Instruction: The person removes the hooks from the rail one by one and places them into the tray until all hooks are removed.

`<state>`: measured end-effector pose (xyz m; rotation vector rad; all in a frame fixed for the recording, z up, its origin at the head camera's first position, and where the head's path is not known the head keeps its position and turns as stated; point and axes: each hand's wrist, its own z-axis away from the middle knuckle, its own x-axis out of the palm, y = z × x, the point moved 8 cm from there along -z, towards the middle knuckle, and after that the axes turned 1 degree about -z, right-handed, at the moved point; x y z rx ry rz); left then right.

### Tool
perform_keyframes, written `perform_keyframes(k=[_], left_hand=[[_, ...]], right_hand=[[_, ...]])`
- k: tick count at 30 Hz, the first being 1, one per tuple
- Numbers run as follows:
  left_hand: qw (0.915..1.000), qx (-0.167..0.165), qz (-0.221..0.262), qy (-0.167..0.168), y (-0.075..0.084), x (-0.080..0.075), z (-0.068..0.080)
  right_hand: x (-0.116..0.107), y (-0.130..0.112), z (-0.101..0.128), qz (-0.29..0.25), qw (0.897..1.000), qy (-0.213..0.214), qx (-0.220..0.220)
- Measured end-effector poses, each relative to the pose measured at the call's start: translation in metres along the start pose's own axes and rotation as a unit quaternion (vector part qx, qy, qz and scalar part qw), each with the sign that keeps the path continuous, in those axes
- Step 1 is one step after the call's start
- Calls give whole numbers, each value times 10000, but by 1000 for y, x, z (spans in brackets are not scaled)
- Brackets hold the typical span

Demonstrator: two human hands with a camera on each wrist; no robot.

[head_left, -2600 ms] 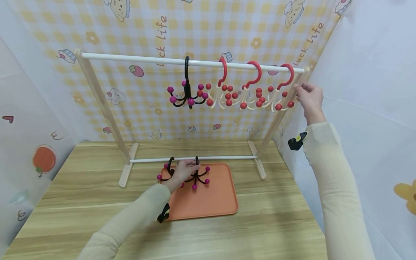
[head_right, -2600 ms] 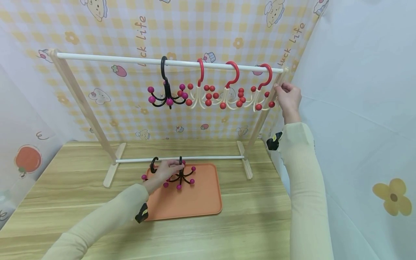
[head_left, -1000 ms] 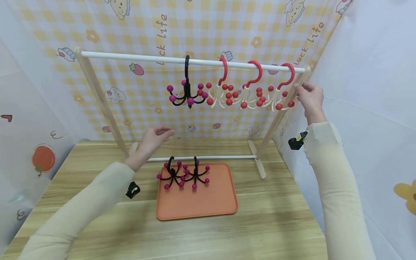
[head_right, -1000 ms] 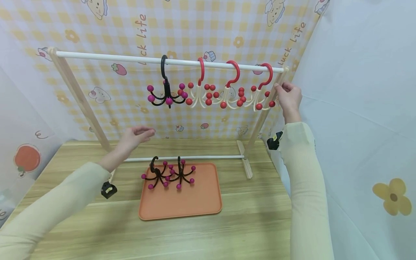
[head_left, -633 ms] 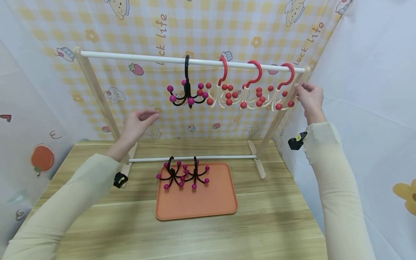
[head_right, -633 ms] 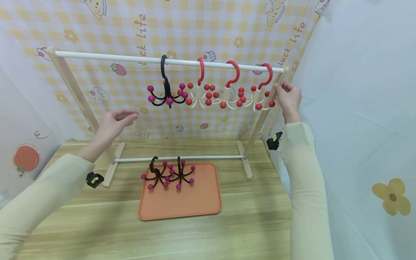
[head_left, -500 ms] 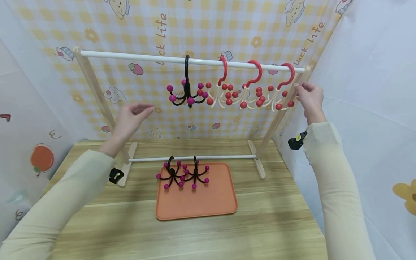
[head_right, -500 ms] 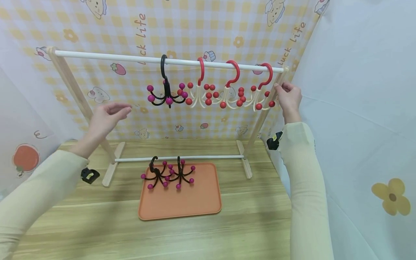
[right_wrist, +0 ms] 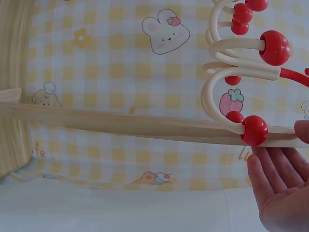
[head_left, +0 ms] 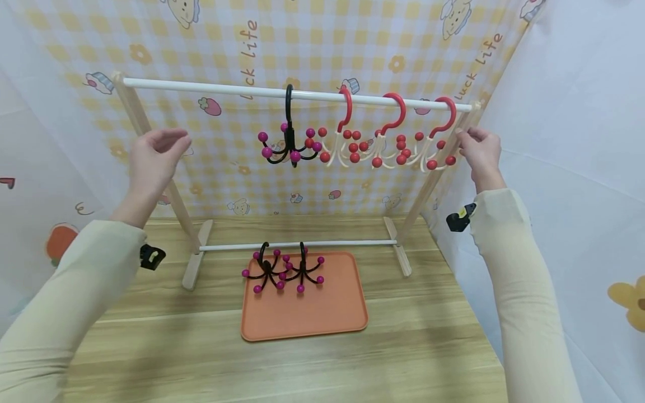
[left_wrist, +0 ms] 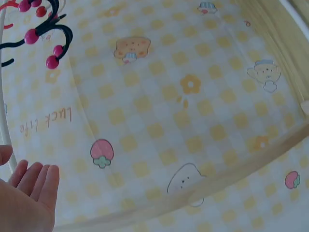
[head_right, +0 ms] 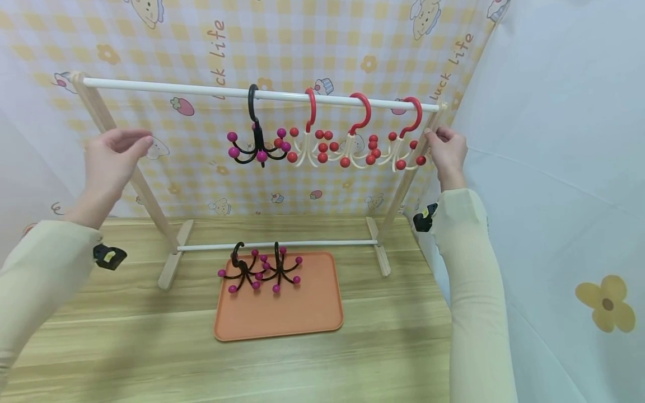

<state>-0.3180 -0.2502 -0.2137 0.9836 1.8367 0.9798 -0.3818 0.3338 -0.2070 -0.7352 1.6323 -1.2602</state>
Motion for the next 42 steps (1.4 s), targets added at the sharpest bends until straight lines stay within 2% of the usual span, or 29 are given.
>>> perform_keyframes(k=[4, 9, 13, 17, 21, 29, 31, 37, 42], left_hand=[[9981, -51, 337, 519, -1, -17, -5], [9907, 15, 836, 1072, 0, -33, -10], [9868, 158, 824, 1386, 1, -44, -10], [9856, 182, 596, 1575, -2, -51, -10], [9863, -36, 568, 1549, -8, -53, -11], [9831, -958, 974, 1216, -33, -53, -22], [9832, -1125, 901, 1116, -37, -51, -24], [9851, -1384, 629, 803, -44, -45, -29], [9843, -1538, 482, 722, -48, -42, -33]], right_hand=[[0, -1, 0, 4, 10000, 5, -1], [0, -1, -1, 10, 10000, -2, -2], [0, -1, -2, 29, 10000, 36, -48], [0, -1, -3, 76, 9999, 71, -71], [1, -1, -3, 80, 9999, 85, -65], [1, -1, -2, 81, 9999, 78, -89], [1, -1, -2, 72, 9999, 73, -87], [1, -1, -2, 77, 9999, 75, -83], [0, -1, -2, 105, 9999, 89, -67]])
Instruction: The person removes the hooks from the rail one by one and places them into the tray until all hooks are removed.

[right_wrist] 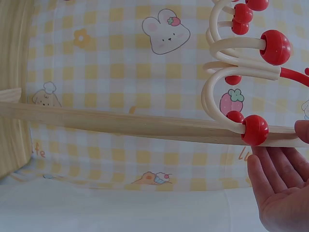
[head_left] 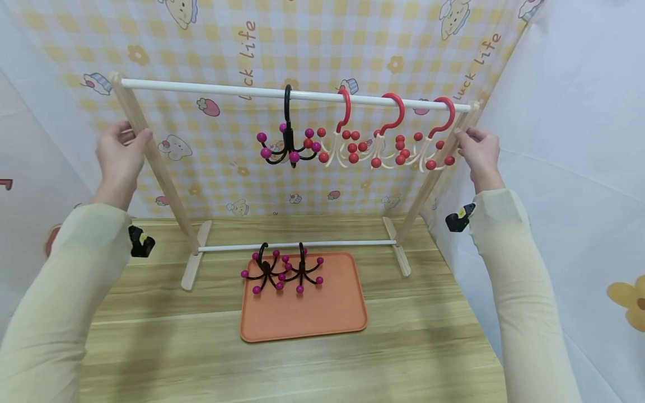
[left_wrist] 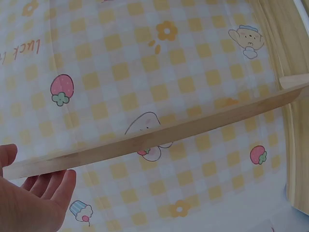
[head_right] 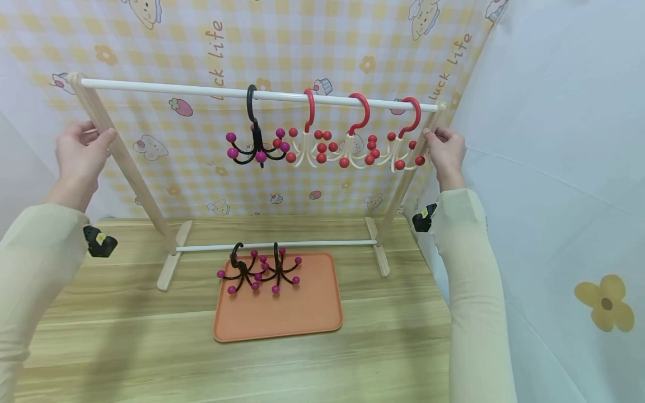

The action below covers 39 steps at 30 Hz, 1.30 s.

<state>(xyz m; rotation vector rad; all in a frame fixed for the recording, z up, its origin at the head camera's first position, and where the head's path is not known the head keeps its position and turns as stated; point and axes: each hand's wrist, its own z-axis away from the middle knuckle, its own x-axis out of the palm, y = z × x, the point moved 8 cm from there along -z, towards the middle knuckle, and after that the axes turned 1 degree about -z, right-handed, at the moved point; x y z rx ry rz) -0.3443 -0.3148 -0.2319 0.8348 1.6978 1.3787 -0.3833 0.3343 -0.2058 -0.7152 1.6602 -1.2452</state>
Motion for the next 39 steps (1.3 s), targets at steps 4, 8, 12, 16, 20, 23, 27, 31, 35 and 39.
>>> perform_keyframes(k=[4, 8, 12, 16, 20, 23, 27, 31, 35, 39], left_hand=[[9998, -98, -138, 59, -1, 1, -3], [9984, -119, -540, 116, -2, 0, -5], [9962, -104, -838, 192, -2, -2, -6], [9947, -105, -995, 226, -1, -4, -7], [9951, -148, -962, 177, -2, -4, -8], [9953, -126, -947, 178, -2, -4, -8], [9951, -49, -965, 197, -1, -4, -9], [9955, -40, -936, 168, 0, -4, -8], [9952, -61, -972, 121, 1, -3, -8], [9953, -79, -959, 95, 0, -3, -8]], right_hand=[[0, -1, 1, 3, 10000, 4, 20], [0, 1, -1, -7, 10000, -8, 30], [0, 2, -3, -18, 10000, -28, 62], [-2, 8, -15, 69, 10000, -61, 19], [-8, 21, -37, 18, 10000, -80, 11], [-9, 18, -33, -6, 9999, -94, 51], [-8, -3, -7, 24, 9999, -125, 19], [-12, -14, 5, -251, 9996, -82, -43], [-18, -22, 10, -468, 9987, 37, -180], [-24, -29, 15, -748, 9966, 147, -301]])
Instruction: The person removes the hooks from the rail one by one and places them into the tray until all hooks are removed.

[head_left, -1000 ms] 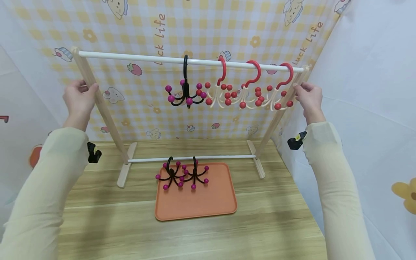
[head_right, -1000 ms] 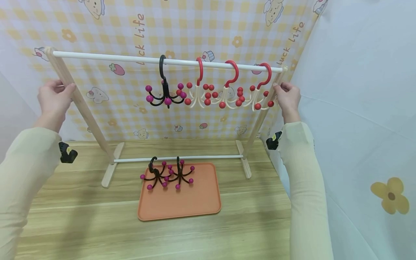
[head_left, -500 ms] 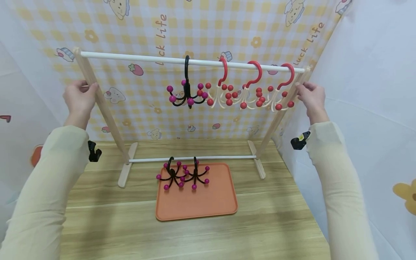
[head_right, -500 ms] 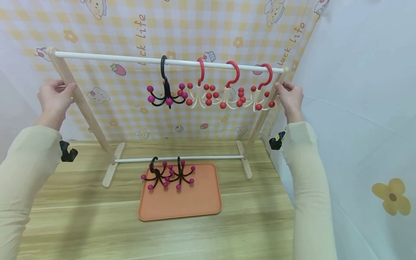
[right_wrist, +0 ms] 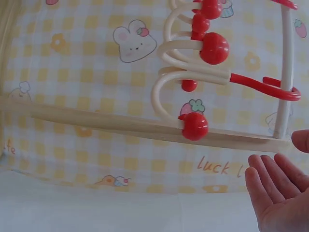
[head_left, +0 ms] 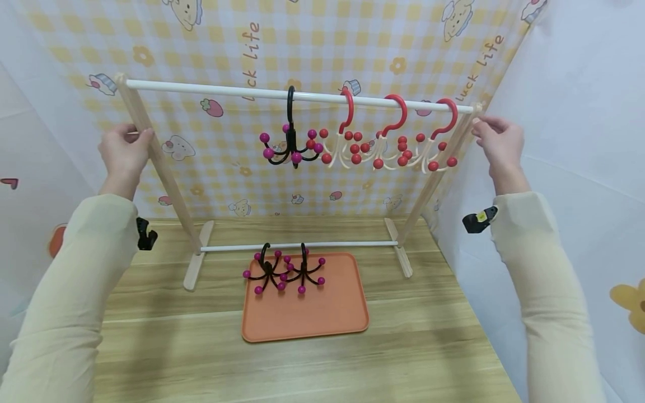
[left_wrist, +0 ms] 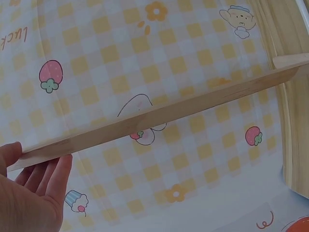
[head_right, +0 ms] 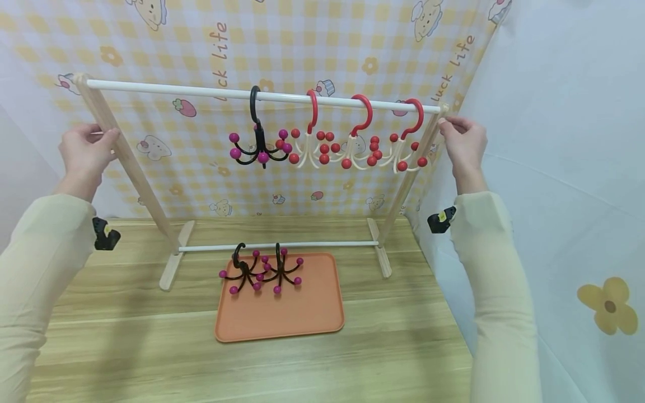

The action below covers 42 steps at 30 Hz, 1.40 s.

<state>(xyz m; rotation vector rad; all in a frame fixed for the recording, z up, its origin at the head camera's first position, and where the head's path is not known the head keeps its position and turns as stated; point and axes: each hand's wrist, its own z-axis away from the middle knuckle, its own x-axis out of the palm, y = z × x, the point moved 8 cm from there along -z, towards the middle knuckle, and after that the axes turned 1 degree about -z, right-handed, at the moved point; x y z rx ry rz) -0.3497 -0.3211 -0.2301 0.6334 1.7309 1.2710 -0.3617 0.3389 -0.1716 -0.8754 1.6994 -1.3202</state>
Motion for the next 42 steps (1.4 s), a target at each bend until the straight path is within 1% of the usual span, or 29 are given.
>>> perform_keyframes(k=[4, 7, 10, 13, 17, 22, 25, 32, 37, 42], left_hand=[[10000, -11, 19, -16, -1, 0, -1], [10000, -12, -18, 0, -1, 0, -1], [10000, -24, -14, 9, -2, -1, -1], [10000, -41, -18, 11, -2, -1, -1], [10000, -66, -55, 7, -3, -2, -1], [10000, -64, -62, -18, -3, -2, -1], [10000, -27, -55, -18, -3, -2, -1], [10000, -9, -37, -19, -2, -2, -1], [10000, 39, -46, -9, 1, -1, 1], [10000, 18, 58, -15, 1, -1, 2]], right_hand=[[-3, -7, 5, -309, 9995, 54, -101], [0, -13, 11, -488, 9986, 39, -197], [6, -18, 19, -605, 9977, -20, -304], [16, -19, 28, -610, 9972, -166, -392], [31, -17, 40, -567, 9962, -508, -432], [45, -17, 54, -710, 9931, -789, -507], [55, -17, 62, -837, 9897, -1027, -543], [81, -6, 74, -495, 9859, -1540, -420], [106, -2, 83, -646, 9761, -2020, -468], [129, -2, 93, -751, 9657, -2435, -490]])
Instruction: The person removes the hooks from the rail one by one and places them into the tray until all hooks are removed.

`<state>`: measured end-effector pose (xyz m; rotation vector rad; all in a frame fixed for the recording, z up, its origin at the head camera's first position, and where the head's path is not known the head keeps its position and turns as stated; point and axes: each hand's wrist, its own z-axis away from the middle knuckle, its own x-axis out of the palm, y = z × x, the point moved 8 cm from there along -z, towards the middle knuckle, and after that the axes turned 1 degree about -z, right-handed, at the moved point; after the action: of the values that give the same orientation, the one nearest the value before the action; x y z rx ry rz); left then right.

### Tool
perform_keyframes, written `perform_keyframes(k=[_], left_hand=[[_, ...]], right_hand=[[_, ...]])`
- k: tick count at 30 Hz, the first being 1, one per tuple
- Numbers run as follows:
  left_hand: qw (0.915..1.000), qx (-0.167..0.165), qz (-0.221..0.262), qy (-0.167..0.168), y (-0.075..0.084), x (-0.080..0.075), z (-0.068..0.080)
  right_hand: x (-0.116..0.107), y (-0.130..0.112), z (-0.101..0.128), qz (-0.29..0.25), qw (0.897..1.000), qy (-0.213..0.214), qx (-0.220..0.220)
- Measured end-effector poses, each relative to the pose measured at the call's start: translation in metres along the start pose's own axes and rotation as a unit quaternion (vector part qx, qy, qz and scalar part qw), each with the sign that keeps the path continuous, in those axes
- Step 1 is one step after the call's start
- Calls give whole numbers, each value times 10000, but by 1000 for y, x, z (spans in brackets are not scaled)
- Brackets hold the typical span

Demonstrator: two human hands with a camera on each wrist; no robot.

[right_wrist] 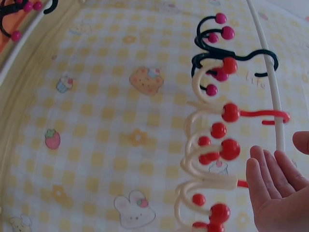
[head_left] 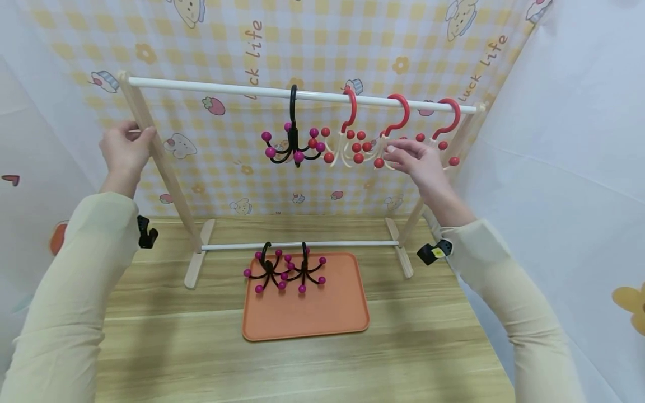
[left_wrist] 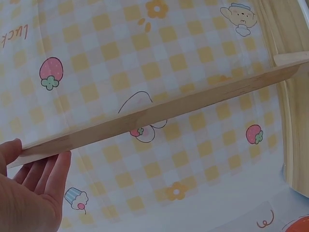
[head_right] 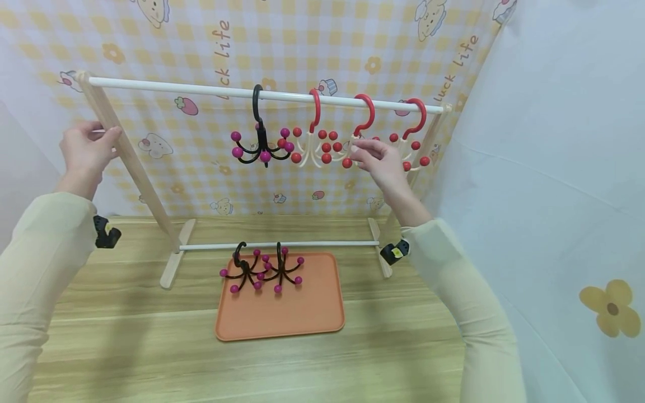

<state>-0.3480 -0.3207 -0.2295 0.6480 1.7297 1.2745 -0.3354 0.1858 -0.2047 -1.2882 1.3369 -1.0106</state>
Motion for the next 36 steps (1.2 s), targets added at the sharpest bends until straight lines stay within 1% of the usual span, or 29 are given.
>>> perform_keyframes(k=[5, 12, 18, 25, 30, 36], left_hand=[[10000, -37, 69, -48, -2, 0, -1], [9998, -88, 155, -95, -4, -1, -2], [9997, -99, 211, -113, -4, -1, -3], [9998, -59, 132, -127, -2, 0, -4], [10000, -7, -8, -69, -1, 0, -4], [10000, -3, -47, -58, -2, -1, -5]], right_hand=[[21, -3, -2, -112, 9997, -220, -49], [47, -11, -9, 276, 9989, -345, -171], [73, -15, -16, 150, 9980, -576, -225], [99, -14, -25, 227, 9973, -687, -120], [114, -18, -30, 398, 9962, -729, -269], [126, -25, -39, 382, 9965, -652, -351]])
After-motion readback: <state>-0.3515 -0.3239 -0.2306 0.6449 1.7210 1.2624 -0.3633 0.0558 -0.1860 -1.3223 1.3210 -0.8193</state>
